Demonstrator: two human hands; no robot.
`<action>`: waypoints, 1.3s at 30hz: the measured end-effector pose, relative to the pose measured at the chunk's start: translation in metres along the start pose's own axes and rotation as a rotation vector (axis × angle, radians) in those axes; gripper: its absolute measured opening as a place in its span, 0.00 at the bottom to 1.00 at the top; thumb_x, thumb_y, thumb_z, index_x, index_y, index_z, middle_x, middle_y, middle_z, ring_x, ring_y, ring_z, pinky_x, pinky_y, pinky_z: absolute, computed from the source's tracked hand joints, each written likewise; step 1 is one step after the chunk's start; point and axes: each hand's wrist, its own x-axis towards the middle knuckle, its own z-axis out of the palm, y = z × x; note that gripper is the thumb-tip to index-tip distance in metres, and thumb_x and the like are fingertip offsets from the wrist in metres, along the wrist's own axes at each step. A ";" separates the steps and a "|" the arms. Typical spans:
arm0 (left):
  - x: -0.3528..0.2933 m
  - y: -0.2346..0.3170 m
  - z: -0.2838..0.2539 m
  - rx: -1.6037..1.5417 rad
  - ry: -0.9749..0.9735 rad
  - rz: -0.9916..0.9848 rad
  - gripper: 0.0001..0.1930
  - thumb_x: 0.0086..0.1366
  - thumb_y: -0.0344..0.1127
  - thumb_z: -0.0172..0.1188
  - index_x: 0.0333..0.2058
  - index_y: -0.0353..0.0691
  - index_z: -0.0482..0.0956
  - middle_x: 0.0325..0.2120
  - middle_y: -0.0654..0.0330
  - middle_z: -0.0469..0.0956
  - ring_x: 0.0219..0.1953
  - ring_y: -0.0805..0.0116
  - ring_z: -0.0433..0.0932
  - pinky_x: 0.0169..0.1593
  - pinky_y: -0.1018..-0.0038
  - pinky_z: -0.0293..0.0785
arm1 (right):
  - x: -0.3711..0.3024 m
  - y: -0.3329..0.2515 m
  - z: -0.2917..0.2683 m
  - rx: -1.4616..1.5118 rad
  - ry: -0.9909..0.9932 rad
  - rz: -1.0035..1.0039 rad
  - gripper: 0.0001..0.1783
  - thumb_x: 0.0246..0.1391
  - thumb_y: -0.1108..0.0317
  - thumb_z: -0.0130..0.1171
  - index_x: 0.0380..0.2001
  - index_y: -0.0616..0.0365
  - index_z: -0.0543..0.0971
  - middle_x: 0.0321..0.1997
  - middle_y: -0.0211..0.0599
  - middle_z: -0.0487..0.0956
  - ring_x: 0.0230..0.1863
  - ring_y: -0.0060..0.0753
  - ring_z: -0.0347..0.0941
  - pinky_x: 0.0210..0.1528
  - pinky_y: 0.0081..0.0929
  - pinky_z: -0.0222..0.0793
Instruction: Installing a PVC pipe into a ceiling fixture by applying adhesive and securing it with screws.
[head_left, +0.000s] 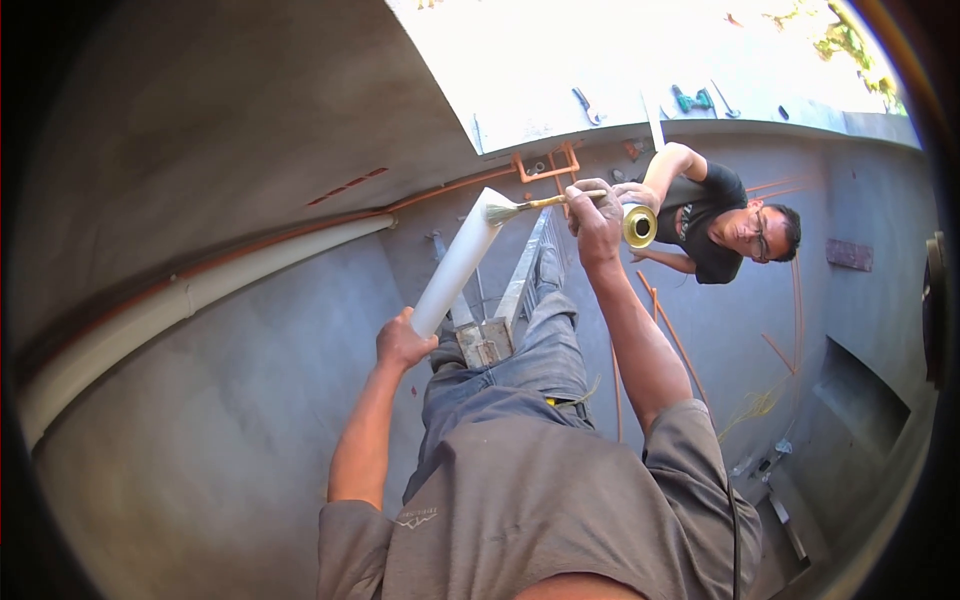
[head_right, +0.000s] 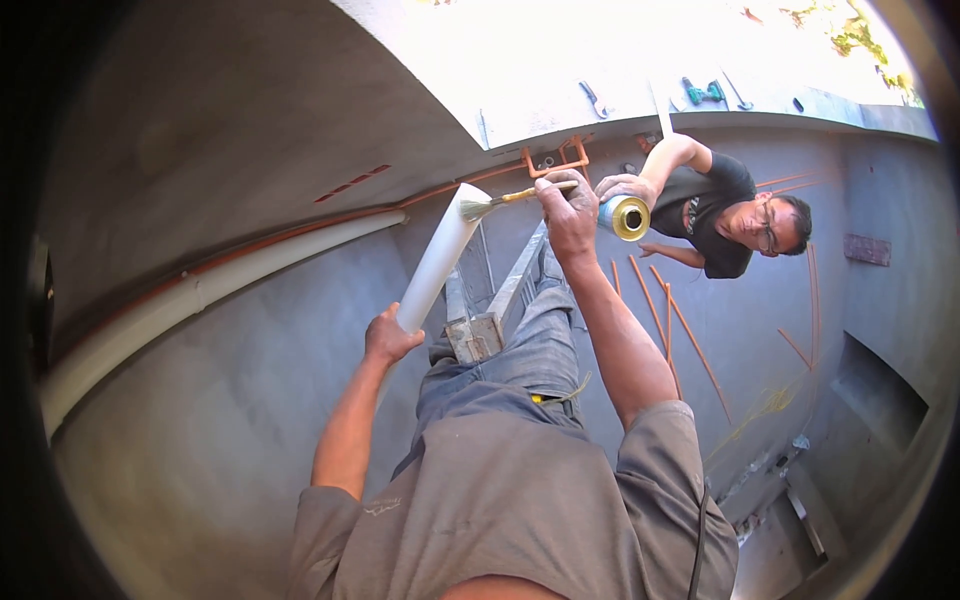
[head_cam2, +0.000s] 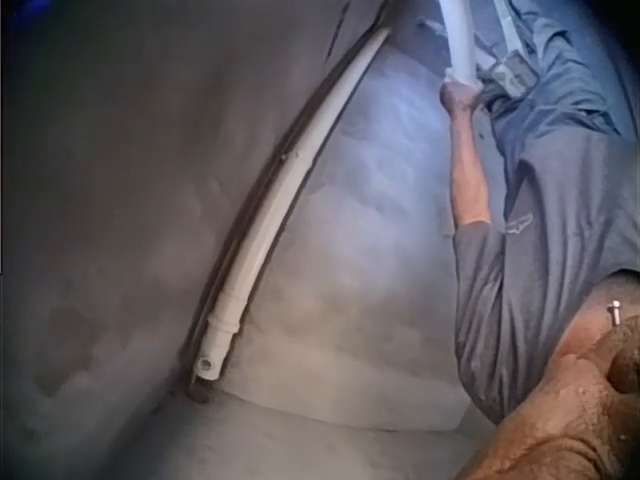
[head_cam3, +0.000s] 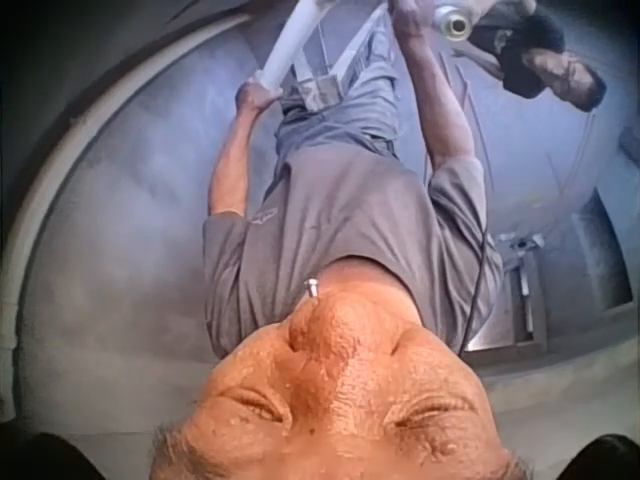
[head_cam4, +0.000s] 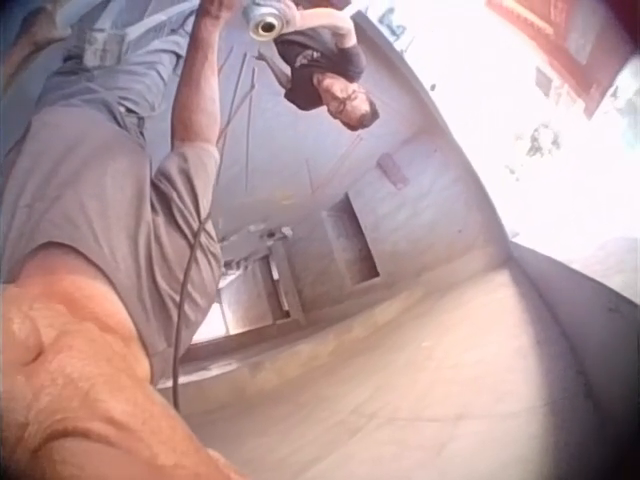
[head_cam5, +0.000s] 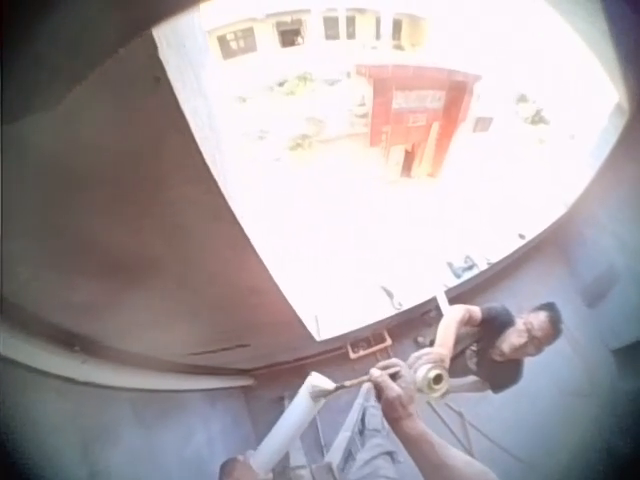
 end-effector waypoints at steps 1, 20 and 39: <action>-0.003 -0.007 0.000 -0.007 0.000 -0.001 0.22 0.41 0.44 0.64 0.35 0.38 0.76 0.30 0.46 0.81 0.35 0.47 0.81 0.39 0.58 0.77 | -0.003 0.001 0.003 0.001 -0.009 -0.002 0.05 0.55 0.69 0.59 0.31 0.58 0.75 0.19 0.23 0.69 0.18 0.11 0.61 0.19 0.13 0.55; -0.105 -0.072 -0.020 -0.142 -0.007 -0.053 0.20 0.43 0.44 0.65 0.34 0.41 0.75 0.28 0.50 0.81 0.33 0.49 0.81 0.38 0.60 0.77 | -0.008 -0.004 0.102 -0.040 -0.348 0.339 0.06 0.49 0.67 0.55 0.28 0.58 0.74 0.18 0.26 0.67 0.14 0.17 0.58 0.16 0.17 0.53; -0.192 -0.159 -0.089 -0.038 0.686 -0.234 0.13 0.46 0.37 0.64 0.29 0.40 0.73 0.24 0.54 0.79 0.25 0.52 0.80 0.29 0.60 0.78 | -0.108 -0.178 0.362 -0.688 -1.153 -0.443 0.11 0.43 0.63 0.55 0.26 0.61 0.74 0.22 0.31 0.70 0.26 0.24 0.64 0.29 0.26 0.60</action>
